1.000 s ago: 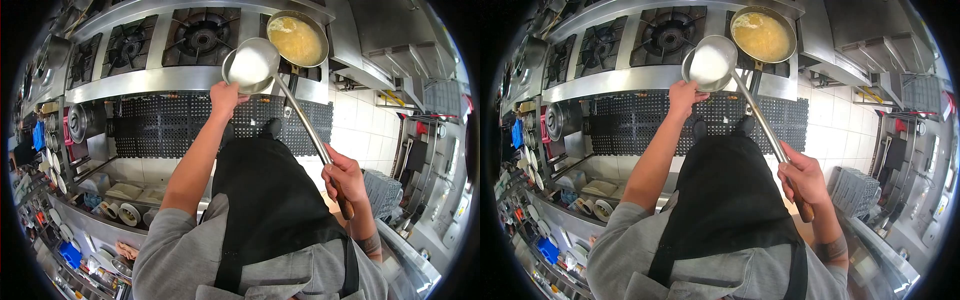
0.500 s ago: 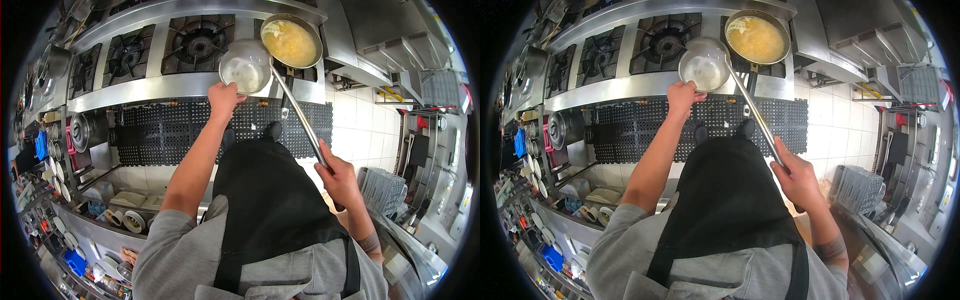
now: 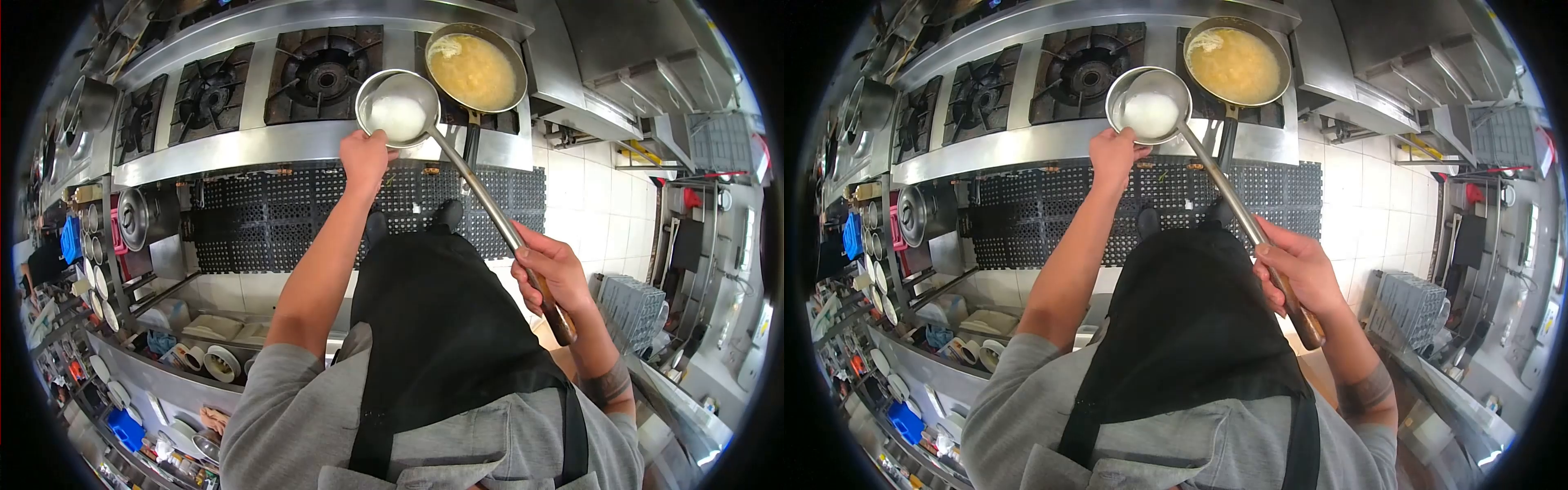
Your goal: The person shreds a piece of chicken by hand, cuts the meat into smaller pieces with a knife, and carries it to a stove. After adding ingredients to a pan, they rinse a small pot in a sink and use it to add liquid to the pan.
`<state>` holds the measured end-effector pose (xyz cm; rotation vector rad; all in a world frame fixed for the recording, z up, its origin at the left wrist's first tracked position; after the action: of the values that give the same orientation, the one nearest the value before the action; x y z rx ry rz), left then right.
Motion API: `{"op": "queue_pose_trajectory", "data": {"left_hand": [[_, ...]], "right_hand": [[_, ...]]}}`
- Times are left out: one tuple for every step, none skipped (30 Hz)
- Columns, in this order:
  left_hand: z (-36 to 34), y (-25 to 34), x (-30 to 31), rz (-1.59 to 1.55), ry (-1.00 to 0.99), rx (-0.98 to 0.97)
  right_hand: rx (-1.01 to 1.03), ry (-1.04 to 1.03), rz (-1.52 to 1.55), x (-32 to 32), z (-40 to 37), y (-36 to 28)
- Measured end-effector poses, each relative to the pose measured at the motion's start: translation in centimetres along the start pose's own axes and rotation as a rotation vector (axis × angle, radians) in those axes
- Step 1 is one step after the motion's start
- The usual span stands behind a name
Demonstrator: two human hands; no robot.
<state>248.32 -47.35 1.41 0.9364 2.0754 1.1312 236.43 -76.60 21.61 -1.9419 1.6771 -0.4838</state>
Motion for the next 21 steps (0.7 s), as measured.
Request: {"op": "queue_pose_trajectory", "data": {"left_hand": [[-0.1, 0.3, 0.0, 0.015, -0.004, 0.027], [-0.2, 0.5, -0.1, 0.030, -0.011, 0.053], [-0.2, 0.8, -0.2, 0.030, -0.011, 0.051], [-0.2, 1.1, -0.5, -0.010, -0.031, 0.035], [-0.2, 1.4, -0.8, -0.050, -0.053, 0.018], [-0.2, 1.6, -1.0, -0.049, -0.057, 0.015], [-0.2, 1.7, -1.2, -0.039, -0.059, 0.026], [-0.1, 1.7, -1.4, -0.029, -0.061, 0.037], [0.0, 1.9, -1.7, -0.027, -0.066, 0.033], [0.1, 2.0, -1.9, -0.041, -0.064, 0.035], [0.2, 2.1, -2.2, -0.056, -0.061, 0.038], [0.4, 2.2, -2.5, -0.055, -0.065, 0.034], [0.6, 2.3, -2.8, -0.061, -0.065, 0.036], [0.7, 2.4, -3.1, -0.066, -0.065, 0.039], [0.8, 2.5, -3.4, -0.067, -0.068, 0.033], [0.9, 2.7, -3.9, -0.080, -0.077, 0.037], [1.0, 3.0, -4.3, -0.093, -0.087, 0.040], [1.1, 3.3, -4.7, -0.093, -0.091, 0.032], [1.1, 3.5, -5.2, -0.086, -0.098, 0.037], [1.1, 3.7, -5.7, -0.079, -0.105, 0.043], [1.0, 4.0, -6.2, -0.079, -0.110, 0.036]], "right_hand": [[-0.006, -0.010, 0.042, 0.1, -0.4, 0.0], [-0.012, -0.018, 0.086, 0.3, -0.6, 0.0], [-0.011, -0.019, 0.086, 0.5, -0.9, 0.1], [-0.017, -0.015, 0.154, 0.8, -1.1, 0.2], [-0.021, -0.010, 0.223, 1.0, -1.2, 0.2], [-0.018, -0.009, 0.227, 1.1, -1.4, 0.0], [-0.010, 0.009, 0.222, 1.2, -1.6, -0.3], [-0.001, 0.027, 0.218, 1.4, -1.8, -0.6], [0.004, 0.028, 0.222, 1.6, -2.0, -0.8], [0.030, 0.012, 0.219, 1.7, -2.1, -1.1], [0.056, -0.005, 0.216, 1.8, -2.1, -1.5], [0.061, -0.005, 0.218, 2.1, -2.1, -1.6], [0.080, 0.006, 0.212, 2.4, -2.1, -1.9], [0.099, 0.016, 0.206, 2.7, -2.1, -2.2], [0.105, 0.015, 0.207, 3.0, -2.1, -2.5], [0.116, 0.003, 0.236, 3.3, -2.1, -2.8], [0.127, -0.010, 0.266, 3.6, -2.1, -3.2], [0.135, -0.012, 0.267, 4.1, -2.0, -3.5], [0.145, -0.037, 0.334, 4.6, -1.8, -3.7], [0.155, -0.062, 0.401, 5.0, -1.6, -3.9], [0.160, -0.060, 0.432, 5.4, -1.5, -4.1]]}}
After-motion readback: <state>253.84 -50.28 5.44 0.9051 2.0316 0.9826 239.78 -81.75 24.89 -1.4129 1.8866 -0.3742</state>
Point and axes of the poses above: each hand's wrist, its own z-axis towards the middle knuckle, its own x-axis out of the back of the hand, y = z × x, the point moved 7 cm from there along z, towards the middle knuckle, and after that the axes turned 4 degrees about y, right-handed, at the moved point
